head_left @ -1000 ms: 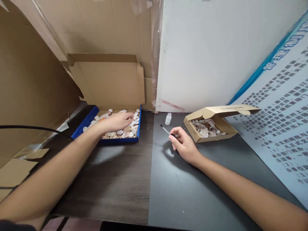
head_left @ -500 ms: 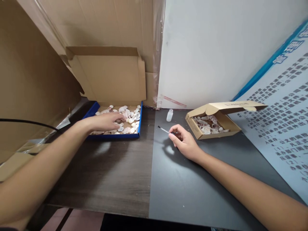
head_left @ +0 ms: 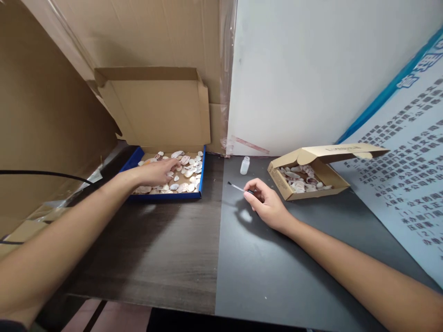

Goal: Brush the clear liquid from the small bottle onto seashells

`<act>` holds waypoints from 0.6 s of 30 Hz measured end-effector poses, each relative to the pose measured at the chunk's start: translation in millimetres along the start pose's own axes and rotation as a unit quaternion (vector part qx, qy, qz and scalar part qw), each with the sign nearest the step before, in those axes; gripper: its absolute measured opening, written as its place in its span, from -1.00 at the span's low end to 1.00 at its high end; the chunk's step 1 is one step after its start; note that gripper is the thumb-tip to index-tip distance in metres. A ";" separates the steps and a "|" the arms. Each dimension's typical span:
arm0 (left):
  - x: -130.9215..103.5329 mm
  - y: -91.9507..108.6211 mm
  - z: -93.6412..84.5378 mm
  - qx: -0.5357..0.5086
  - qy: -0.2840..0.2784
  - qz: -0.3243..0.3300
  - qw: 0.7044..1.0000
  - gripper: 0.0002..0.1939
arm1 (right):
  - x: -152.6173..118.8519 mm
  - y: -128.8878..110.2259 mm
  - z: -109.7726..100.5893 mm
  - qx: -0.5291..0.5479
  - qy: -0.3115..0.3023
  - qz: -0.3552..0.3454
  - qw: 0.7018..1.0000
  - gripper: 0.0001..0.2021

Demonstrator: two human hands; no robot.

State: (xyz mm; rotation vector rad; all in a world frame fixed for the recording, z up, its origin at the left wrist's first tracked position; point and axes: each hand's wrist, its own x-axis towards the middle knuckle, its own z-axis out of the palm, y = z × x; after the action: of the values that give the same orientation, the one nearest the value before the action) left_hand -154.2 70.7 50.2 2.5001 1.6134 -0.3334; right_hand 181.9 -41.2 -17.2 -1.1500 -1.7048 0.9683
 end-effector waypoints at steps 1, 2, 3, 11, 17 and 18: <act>0.6 0.0 0.6 0.002 0.002 0.003 1.000 -0.47 | 0.0 0.0 0.0 0.000 -0.001 0.001 1.000 -0.83; 0.9 0.2 1.2 0.007 0.003 0.006 1.000 -0.51 | 0.1 -0.1 0.1 0.001 -0.002 0.002 1.000 -0.83; 1.1 0.3 1.8 0.013 0.003 0.010 1.000 -0.55 | 0.2 -0.2 0.1 0.001 -0.003 0.002 1.000 -0.83; -1.6 -6.8 -5.3 -0.061 0.010 0.050 0.997 -0.72 | 1.3 -1.0 -0.1 0.004 -0.004 0.004 1.000 -0.83; -4.9 -7.9 -20.3 -0.143 0.010 0.019 0.989 -0.75 | 2.1 -3.6 -0.1 0.000 -0.005 0.004 1.000 -0.84; -5.2 -7.1 -22.1 -0.146 0.011 0.012 0.989 -0.74 | 2.1 -4.3 -0.1 -0.001 -0.005 0.005 1.000 -0.84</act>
State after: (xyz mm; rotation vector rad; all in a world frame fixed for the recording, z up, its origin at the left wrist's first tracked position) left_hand -160.4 74.4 72.8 2.3072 1.5141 -0.0604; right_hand 180.2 -40.4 -12.8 -1.1569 -1.7099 0.9810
